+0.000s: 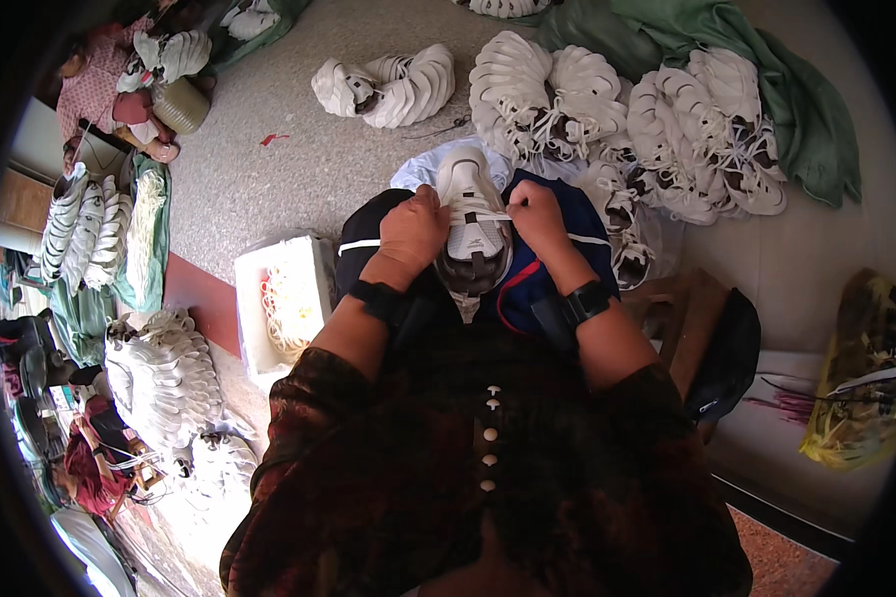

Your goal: Inserting and arranging laces into white shoes.

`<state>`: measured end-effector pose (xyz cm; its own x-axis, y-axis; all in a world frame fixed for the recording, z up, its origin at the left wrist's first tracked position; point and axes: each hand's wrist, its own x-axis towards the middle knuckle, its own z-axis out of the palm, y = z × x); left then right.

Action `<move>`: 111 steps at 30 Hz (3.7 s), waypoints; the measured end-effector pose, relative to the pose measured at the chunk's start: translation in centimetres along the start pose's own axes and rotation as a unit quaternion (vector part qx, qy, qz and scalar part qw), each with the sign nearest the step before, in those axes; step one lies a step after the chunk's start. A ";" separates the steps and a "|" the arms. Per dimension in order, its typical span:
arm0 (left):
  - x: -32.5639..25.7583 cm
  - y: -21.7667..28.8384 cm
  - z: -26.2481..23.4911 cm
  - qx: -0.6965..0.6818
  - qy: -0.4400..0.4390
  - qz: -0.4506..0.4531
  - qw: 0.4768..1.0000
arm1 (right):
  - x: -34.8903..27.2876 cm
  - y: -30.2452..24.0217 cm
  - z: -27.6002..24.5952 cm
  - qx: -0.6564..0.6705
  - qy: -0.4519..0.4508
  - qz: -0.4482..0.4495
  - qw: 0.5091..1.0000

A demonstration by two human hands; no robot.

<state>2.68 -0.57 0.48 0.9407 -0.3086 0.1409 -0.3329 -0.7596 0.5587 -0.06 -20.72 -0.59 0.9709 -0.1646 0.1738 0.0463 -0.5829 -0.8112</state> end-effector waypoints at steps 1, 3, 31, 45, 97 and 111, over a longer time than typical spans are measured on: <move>-0.2 0.0 -0.5 -0.002 0.005 -0.019 1.000 | -0.1 -0.1 -0.4 0.074 0.049 0.006 0.996; -0.8 -2.1 -1.3 -0.064 0.048 -0.044 0.996 | -0.4 0.0 -2.3 0.222 0.085 0.172 0.956; 0.0 0.1 -2.6 -0.006 -0.099 0.022 0.995 | -0.8 -2.7 0.2 -0.276 -0.104 -0.122 0.948; -0.8 -0.3 -1.2 -0.103 -0.041 0.139 0.984 | 2.4 -4.2 0.5 -0.200 -0.218 -0.113 0.949; -0.7 -0.8 -2.6 -0.078 -0.038 0.100 0.991 | 0.7 -2.2 -2.9 -0.311 -0.172 -0.382 0.853; -11.7 -20.9 -9.5 -0.363 0.026 -0.141 0.921 | -6.5 8.4 -16.6 -0.133 0.005 -0.134 0.982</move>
<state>-0.76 24.38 -5.04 0.9911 -0.1164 -0.0644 0.0380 -0.2165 0.9756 -9.88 -37.76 0.75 0.9299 0.0148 0.3675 0.2347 -0.7933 -0.5617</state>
